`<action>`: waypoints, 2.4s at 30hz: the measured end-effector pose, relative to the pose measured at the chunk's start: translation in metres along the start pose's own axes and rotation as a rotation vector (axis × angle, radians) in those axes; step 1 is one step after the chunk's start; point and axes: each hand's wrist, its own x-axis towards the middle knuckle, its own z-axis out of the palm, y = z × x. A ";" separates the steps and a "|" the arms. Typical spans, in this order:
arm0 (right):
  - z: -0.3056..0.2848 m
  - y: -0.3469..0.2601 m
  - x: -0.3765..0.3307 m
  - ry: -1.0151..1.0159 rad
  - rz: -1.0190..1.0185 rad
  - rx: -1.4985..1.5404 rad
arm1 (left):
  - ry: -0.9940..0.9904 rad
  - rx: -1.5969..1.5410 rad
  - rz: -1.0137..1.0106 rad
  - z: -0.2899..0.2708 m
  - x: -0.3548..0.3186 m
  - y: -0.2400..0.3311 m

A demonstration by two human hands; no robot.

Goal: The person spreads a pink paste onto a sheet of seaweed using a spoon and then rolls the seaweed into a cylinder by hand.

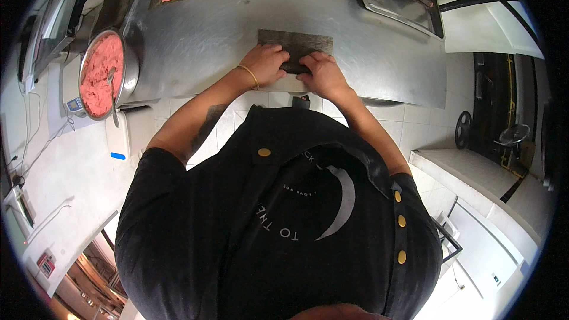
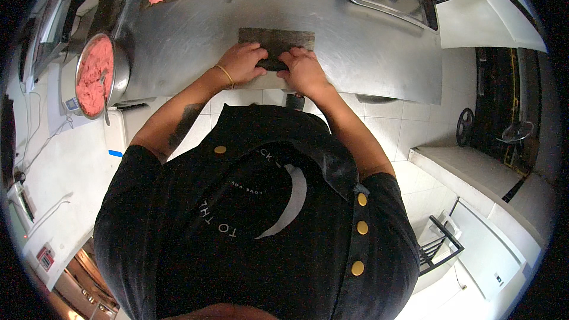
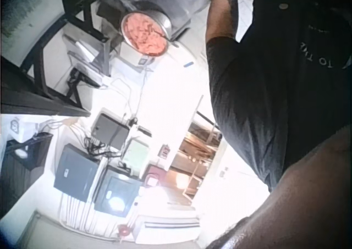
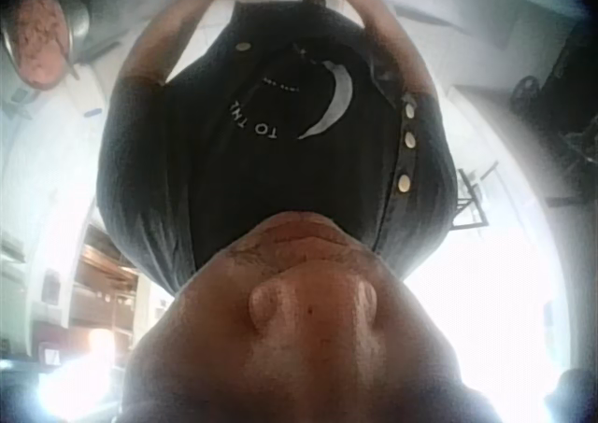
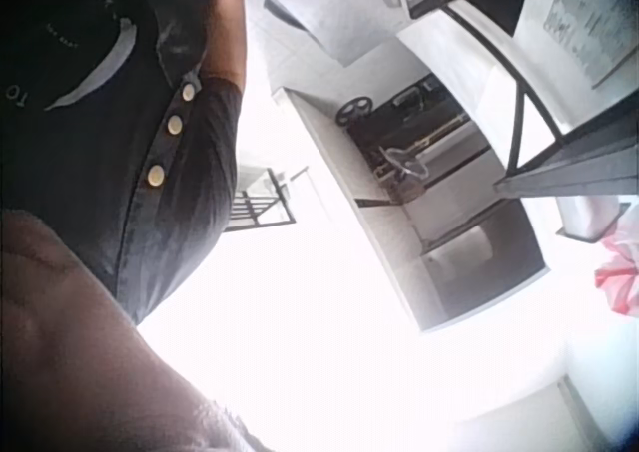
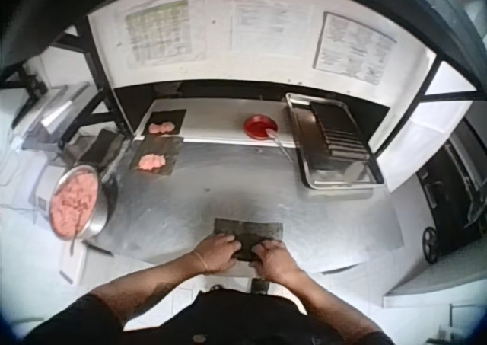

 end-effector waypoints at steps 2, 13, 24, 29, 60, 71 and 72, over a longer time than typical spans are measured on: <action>0.001 0.002 0.001 -0.041 0.030 0.002 | -0.030 -0.011 -0.001 -0.003 0.003 -0.002; 0.009 0.001 0.002 0.106 -0.004 -0.072 | 0.102 0.073 0.100 0.005 0.009 -0.001; 0.015 -0.003 0.014 0.017 0.039 -0.035 | 0.059 0.046 -0.013 0.009 0.011 0.007; 0.010 -0.007 0.019 -0.027 0.056 -0.067 | 0.015 0.061 -0.079 0.009 0.019 0.013; -0.033 0.027 -0.031 -0.121 0.126 -0.168 | 0.048 0.107 0.004 -0.005 -0.035 -0.062; 0.002 -0.005 -0.004 0.036 -0.084 0.014 | 0.374 -0.038 0.118 0.027 -0.016 0.003; 0.003 -0.004 -0.003 0.032 -0.089 0.003 | 0.354 -0.022 0.116 0.027 -0.014 0.002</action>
